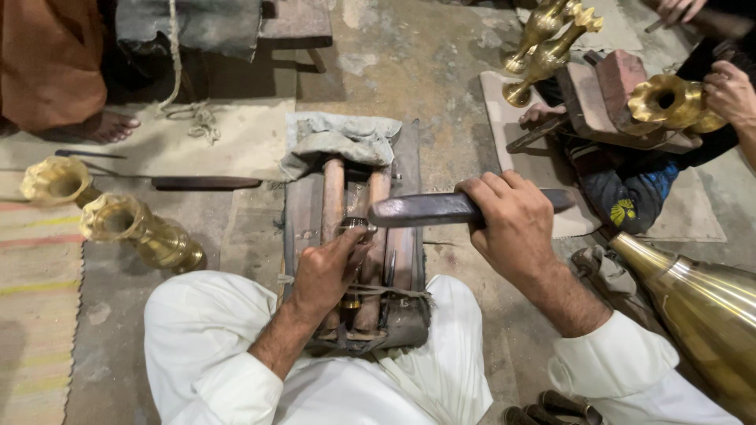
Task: The person uses a hammer and a metal chisel to engrave a decorative pattern onto a brass vessel held in a wooden jig. The person repeatedly strikes the chisel to create indentations on the surface of the brass object.
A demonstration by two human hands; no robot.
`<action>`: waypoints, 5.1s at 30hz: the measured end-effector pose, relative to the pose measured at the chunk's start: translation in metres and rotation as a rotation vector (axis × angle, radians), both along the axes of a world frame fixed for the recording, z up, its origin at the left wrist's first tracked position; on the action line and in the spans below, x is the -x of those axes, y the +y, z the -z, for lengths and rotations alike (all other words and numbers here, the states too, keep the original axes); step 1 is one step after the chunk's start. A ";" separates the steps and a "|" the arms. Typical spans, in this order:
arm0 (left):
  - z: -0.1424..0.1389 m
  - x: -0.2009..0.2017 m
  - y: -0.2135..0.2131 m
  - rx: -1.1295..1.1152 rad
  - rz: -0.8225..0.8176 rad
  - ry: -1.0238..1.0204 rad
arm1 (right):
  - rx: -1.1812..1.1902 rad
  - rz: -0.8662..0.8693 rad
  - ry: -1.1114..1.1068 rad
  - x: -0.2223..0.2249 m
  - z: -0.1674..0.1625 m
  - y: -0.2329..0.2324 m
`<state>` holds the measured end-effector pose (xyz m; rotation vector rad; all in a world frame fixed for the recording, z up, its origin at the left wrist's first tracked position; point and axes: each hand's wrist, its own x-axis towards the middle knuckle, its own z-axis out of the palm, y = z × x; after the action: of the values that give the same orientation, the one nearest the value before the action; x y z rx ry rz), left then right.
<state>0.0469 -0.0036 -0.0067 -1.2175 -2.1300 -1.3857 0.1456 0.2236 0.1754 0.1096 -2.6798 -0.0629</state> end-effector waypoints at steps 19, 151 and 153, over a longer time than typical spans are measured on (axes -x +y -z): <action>0.000 0.002 0.000 0.050 -0.028 -0.061 | 0.092 -0.015 -0.007 0.003 0.012 0.009; -0.047 0.019 0.012 0.424 0.163 -0.168 | 0.338 0.323 -0.148 -0.028 0.060 0.026; -0.049 0.020 0.013 0.413 0.162 -0.159 | 0.627 0.371 -0.123 -0.028 0.063 0.027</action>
<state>0.0272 0.0094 0.0418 -1.5019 -2.5691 -1.1709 0.1740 0.2506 0.1128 -0.5922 -2.6685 0.6790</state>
